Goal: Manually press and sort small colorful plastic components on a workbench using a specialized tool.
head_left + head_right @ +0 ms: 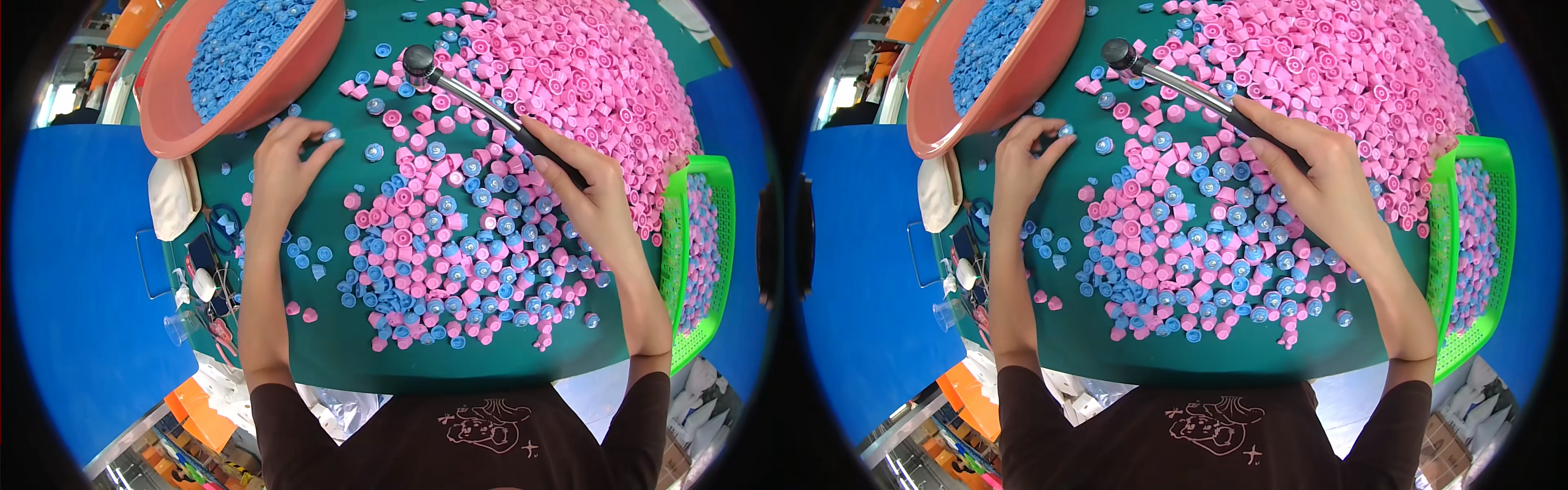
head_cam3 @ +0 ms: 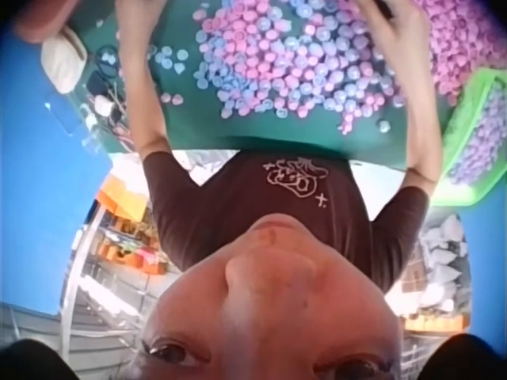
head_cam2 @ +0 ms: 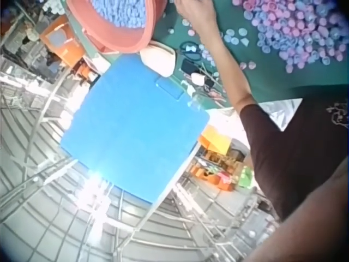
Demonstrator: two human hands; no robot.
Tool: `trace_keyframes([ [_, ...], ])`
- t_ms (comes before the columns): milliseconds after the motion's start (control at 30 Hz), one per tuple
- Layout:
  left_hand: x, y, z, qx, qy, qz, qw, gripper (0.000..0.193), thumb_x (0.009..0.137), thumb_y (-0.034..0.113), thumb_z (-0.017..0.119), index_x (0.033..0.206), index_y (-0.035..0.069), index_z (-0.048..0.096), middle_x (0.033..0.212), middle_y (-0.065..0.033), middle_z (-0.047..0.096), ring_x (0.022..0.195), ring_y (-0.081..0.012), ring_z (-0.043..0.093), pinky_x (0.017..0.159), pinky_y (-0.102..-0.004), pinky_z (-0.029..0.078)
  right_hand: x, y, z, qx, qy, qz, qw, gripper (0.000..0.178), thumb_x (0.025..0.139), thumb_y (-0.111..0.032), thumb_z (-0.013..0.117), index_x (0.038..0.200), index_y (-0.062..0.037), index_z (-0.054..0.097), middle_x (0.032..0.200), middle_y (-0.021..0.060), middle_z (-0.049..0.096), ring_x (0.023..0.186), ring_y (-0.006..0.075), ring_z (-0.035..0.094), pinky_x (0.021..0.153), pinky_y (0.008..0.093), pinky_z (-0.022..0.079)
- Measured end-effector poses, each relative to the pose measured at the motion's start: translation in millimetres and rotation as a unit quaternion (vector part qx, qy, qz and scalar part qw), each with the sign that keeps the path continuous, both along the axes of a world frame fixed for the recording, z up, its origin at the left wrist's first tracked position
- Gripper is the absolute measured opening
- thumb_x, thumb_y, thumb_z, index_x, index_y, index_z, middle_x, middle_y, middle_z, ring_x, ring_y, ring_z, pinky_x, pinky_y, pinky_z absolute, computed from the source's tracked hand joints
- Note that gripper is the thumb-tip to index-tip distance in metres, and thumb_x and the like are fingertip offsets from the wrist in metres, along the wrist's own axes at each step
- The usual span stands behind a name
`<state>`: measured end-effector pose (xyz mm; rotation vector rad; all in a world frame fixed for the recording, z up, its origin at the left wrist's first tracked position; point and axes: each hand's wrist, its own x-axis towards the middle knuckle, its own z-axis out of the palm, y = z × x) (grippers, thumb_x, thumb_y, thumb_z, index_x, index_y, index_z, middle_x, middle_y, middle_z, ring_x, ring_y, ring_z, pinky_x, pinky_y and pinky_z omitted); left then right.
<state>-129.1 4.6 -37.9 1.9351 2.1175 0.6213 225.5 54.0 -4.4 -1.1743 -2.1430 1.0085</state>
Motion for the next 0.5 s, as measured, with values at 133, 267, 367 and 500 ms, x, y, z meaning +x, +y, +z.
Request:
trace_keyframes([
  [133, 30, 28, 13, 0.095, -0.014, -0.164, 0.982, 0.022, 0.077, 0.019, 0.079, 0.095, 0.007, 0.074, 0.097, -0.0056, 0.061, 0.092, -0.0221, 0.059, 0.079, -0.0358, 0.048, -1, 1, 1, -0.03, -0.007, -0.014, 0.999, 0.042, 0.092, -0.003, 0.064, 0.133, -0.0051, 0.06, 0.114, 0.0108, 0.071, 0.1, 0.0125, 0.066, 0.088, 0.0275, 0.05],
  [267, 30, 49, 6, 0.034, -0.003, -0.208, 0.978, 0.024, 0.076, 0.019, 0.079, 0.097, 0.008, 0.075, 0.099, -0.0035, 0.058, 0.099, -0.0205, 0.055, 0.086, -0.0344, 0.045, -3, 1, -7, 0.03, 0.047, -0.011, 0.998, 0.038, 0.091, -0.005, 0.064, 0.13, -0.0083, 0.064, 0.081, 0.0122, 0.066, 0.066, 0.0154, 0.057, 0.063, 0.0295, 0.046],
  [367, 30, 51, 1, 0.005, -0.015, -0.208, 0.978, 0.025, 0.076, 0.019, 0.079, 0.098, 0.009, 0.076, 0.097, -0.0026, 0.058, 0.098, -0.0204, 0.054, 0.086, -0.0338, 0.045, 0, 3, -2, -0.005, -0.009, 0.002, 1.0, 0.042, 0.091, -0.003, 0.065, 0.133, -0.0052, 0.061, 0.111, 0.011, 0.072, 0.095, 0.013, 0.067, 0.084, 0.0277, 0.051],
  [500, 31, 53, 0, 0.005, -0.02, -0.196, 0.98, 0.026, 0.075, 0.02, 0.08, 0.098, 0.009, 0.076, 0.097, -0.0019, 0.059, 0.099, -0.0204, 0.054, 0.087, -0.0339, 0.044, 0, 4, -4, -0.022, -0.016, 0.002, 1.0, 0.041, 0.091, -0.003, 0.065, 0.132, -0.0052, 0.061, 0.109, 0.0111, 0.073, 0.094, 0.0132, 0.067, 0.084, 0.0276, 0.051],
])
